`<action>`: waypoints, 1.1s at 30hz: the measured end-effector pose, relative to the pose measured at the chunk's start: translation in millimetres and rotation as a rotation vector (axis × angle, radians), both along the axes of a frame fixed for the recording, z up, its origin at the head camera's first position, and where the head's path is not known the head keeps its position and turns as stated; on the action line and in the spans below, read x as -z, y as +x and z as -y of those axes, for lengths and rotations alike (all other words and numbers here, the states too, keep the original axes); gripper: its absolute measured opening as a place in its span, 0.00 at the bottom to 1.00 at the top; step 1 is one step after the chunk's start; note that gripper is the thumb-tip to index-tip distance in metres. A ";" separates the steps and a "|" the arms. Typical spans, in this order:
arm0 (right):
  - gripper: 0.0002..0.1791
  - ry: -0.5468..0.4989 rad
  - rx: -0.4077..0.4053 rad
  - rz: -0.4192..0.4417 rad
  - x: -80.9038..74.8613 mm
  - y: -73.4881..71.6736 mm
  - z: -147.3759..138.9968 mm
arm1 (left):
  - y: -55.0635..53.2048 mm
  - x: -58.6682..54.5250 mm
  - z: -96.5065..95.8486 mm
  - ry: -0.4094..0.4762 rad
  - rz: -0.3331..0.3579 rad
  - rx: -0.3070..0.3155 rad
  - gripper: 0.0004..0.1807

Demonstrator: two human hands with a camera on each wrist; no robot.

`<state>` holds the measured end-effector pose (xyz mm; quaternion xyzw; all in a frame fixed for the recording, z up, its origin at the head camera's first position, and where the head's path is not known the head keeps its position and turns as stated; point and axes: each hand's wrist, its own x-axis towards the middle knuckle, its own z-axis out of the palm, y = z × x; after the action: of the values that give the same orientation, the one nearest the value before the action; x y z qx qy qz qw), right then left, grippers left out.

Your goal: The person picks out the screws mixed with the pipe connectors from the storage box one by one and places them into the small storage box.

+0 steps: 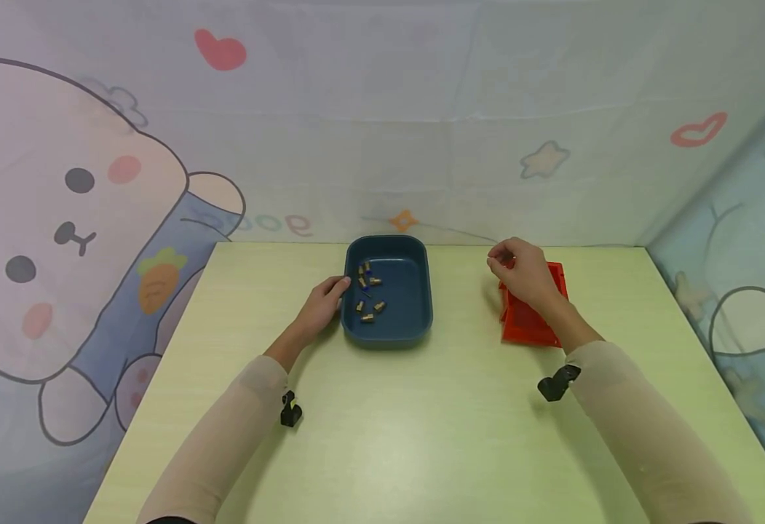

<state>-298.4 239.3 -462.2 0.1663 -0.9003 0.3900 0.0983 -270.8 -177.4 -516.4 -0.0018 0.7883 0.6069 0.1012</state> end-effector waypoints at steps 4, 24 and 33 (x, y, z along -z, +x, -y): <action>0.07 -0.021 -0.022 -0.011 -2.9 -2.4 9.7 | -0.9 0.3 0.8 0.013 0.025 0.010 0.36; 0.06 -0.056 -0.087 -0.043 -5.6 -7.3 56.6 | -2.8 1.1 1.1 -0.003 0.041 0.009 0.35; 0.05 -0.085 -0.127 -0.028 -5.8 -5.0 78.9 | -0.4 2.4 0.3 -0.020 0.002 0.000 0.35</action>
<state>-303.4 160.4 -456.4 0.2245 -0.8690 0.4310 0.0930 -271.2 -177.7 -518.8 -0.0032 0.7943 0.5990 0.1018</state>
